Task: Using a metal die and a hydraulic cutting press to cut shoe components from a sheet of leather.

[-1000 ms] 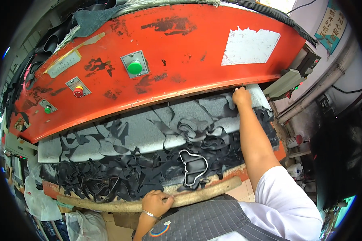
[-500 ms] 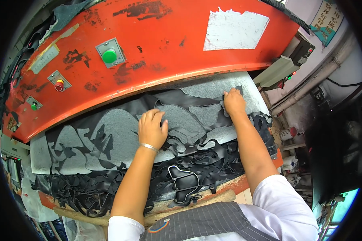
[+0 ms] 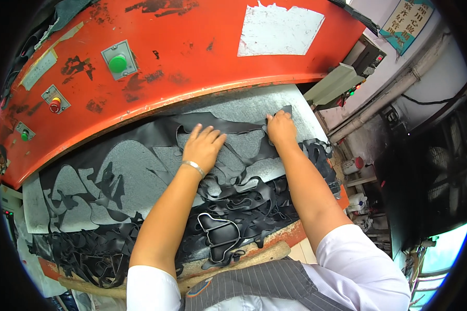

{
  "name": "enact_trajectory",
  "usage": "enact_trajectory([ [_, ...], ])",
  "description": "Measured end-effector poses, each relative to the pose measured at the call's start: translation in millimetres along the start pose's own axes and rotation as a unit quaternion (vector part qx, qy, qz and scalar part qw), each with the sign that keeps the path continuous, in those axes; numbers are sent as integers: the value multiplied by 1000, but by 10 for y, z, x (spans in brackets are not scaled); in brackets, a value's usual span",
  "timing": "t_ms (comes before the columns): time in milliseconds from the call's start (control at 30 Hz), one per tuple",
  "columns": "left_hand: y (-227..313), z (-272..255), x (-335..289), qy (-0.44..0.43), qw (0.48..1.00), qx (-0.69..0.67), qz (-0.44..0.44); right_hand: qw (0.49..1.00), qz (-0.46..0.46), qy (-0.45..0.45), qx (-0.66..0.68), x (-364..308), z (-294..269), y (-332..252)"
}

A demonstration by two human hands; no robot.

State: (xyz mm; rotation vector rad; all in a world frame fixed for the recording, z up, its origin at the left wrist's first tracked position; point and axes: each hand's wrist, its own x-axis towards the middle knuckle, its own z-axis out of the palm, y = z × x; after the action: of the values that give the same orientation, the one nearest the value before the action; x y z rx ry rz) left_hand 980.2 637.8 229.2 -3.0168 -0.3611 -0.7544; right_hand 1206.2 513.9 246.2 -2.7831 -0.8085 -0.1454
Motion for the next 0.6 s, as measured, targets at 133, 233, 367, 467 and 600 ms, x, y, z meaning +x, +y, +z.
enact_trajectory([
  [133, 101, 131, 79, -97, 984, -145, -34, 997, -71, -20, -36, 270, 123, 212],
  [233, 370, 265, 270, -38, 975, -215, -35, 985, -125, 114, 11, 796, -131, 1743],
  [367, 134, 140, -129, -82, 978, -180, -71, 796, 254, -178, 520, 187, -276, 1499],
  [467, 417, 219, -88, -65, 971, -227, -37, 821, 81, -159, 542, -98, -476, 1351],
  [600, 650, 185, -2, -92, 946, -293, -99, 861, -94, -108, 489, -236, -762, 796],
])
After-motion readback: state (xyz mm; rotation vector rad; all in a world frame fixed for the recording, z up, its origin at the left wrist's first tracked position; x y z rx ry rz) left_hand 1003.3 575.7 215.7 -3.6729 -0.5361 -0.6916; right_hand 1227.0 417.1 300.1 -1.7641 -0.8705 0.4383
